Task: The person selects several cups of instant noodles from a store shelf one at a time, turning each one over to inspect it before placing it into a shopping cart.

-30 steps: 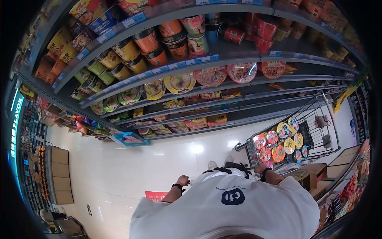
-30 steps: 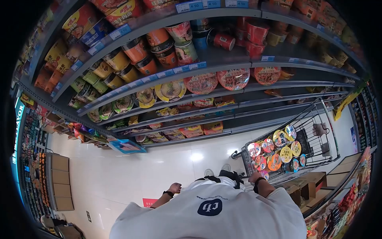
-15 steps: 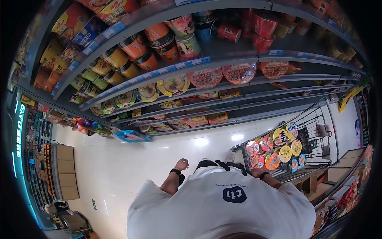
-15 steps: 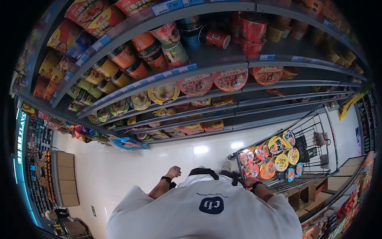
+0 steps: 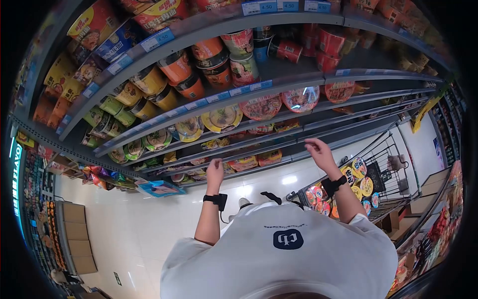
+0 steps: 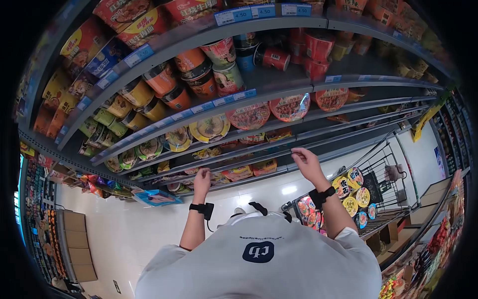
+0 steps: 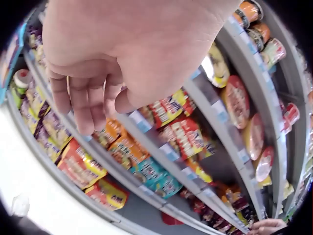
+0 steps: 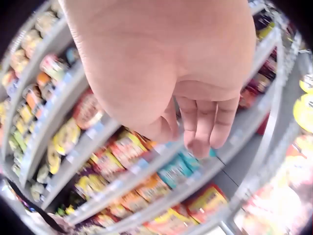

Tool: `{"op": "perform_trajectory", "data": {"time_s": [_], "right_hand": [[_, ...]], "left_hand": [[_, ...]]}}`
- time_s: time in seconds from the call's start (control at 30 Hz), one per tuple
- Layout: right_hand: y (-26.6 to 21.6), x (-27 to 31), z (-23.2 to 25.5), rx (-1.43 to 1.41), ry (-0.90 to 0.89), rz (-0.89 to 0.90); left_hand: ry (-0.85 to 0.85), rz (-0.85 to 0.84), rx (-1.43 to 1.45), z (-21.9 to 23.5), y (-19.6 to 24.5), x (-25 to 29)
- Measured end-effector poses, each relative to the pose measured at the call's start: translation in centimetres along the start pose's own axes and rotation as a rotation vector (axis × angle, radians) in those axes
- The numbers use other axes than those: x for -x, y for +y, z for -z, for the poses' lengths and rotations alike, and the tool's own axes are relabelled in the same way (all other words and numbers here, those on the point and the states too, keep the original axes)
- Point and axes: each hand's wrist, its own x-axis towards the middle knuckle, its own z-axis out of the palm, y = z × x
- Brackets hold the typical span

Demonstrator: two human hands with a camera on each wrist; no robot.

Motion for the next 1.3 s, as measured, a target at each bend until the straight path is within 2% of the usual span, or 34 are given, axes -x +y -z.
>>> {"op": "perform_trajectory", "data": {"time_s": [0.03, 0.1, 0.13, 0.2, 0.37, 0.4, 0.43, 0.47, 0.53, 0.6, 0.67, 0.73, 0.8, 0.83, 0.93, 1.0, 1.03, 1.07, 1.13, 1.17, 1.2, 1.23, 1.3], "right_hand": [[-2.3, -1.1, -0.9, 0.006, 0.007, 0.004], [-6.7, -2.5, -2.5, -0.298, -0.196, -0.044], [-8.7, -2.9, -3.2, -0.294, -0.193, -0.044], [-12.4, -3.8, -4.3, -0.397, -0.351, -0.009], [-19.9, -5.8, -5.5, -0.408, -0.432, 0.097], [-20.7, -6.3, -5.5, -0.379, -0.429, 0.139], [-21.0, -7.1, -5.2, -0.378, -0.441, 0.137], [-20.7, -8.2, -5.3, -0.350, -0.384, 0.185], [-22.2, -10.0, -5.1, -0.330, -0.289, 0.210], [-23.8, -12.4, -5.3, -0.391, -0.227, 0.188], [-24.1, -16.0, -5.8, -0.308, -0.084, 0.274], [-24.6, -19.9, -6.1, -0.107, 0.055, 0.291], [-24.9, -22.4, -6.6, -0.012, 0.116, 0.342], [-24.9, -23.4, -6.7, 0.082, 0.176, 0.387], [-23.9, -26.7, -7.1, 0.072, 0.086, 0.416], [-23.6, -27.4, -7.4, 0.035, 0.061, 0.401], [-23.2, -28.0, -7.6, 0.016, 0.097, 0.444], [-22.9, -28.5, -7.7, -0.003, 0.135, 0.486], [-23.4, -27.8, -7.5, -0.014, 0.119, 0.487], [-23.3, -27.6, -7.4, -0.023, 0.102, 0.484], [-23.3, -27.4, -7.3, -0.026, 0.102, 0.476], [-23.2, -27.2, -7.3, -0.012, 0.151, 0.540], [-22.5, -27.5, -7.5, 0.008, 0.226, 0.639]], "left_hand": [[-0.018, -0.037, 0.069, 0.7, 1.7, -1.5], [-0.038, -0.074, 0.143, 2.3, 5.5, -3.2], [-0.061, -0.118, 0.209, 3.3, 8.4, -3.1], [-0.083, -0.161, 0.276, 4.4, 12.5, -3.3], [-0.303, -0.311, 0.358, 6.4, 19.1, -2.9], [-0.312, -0.308, 0.359, 6.3, 19.8, -3.5], [-0.293, -0.391, 0.394, 6.1, 20.5, -4.1], [-0.273, -0.472, 0.430, 5.9, 21.4, -4.6], [-0.272, -0.492, 0.469, 5.8, 24.1, -5.3], [-0.151, -0.680, 0.462, 5.3, 26.8, -6.9], [-0.091, -0.724, 0.477, 4.7, 29.8, -8.6], [-0.027, -0.768, 0.493, 3.9, 32.2, -11.0], [0.132, -0.755, 0.251, 3.0, 34.0, -13.5], [0.138, -0.760, 0.251, 2.5, 34.5, -14.1], [0.215, -0.790, 0.364, 2.0, 36.5, -14.7], [0.038, -0.381, 0.123, 2.0, 37.3, -15.0], [0.079, -0.376, 0.144, 1.9, 37.5, -15.0], [0.079, -0.378, 0.141, 1.4, 37.0, -15.6], [0.262, -0.603, 0.168, 0.1, 35.7, -17.3], [0.258, -0.602, 0.164, 0.0, 35.7, -17.5], [0.285, -0.694, 0.224, -0.2, 35.5, -17.5], [0.309, -0.780, 0.284, -0.4, 35.0, -17.5], [0.301, -0.752, 0.273, 0.3, 35.5, -15.9]]}}
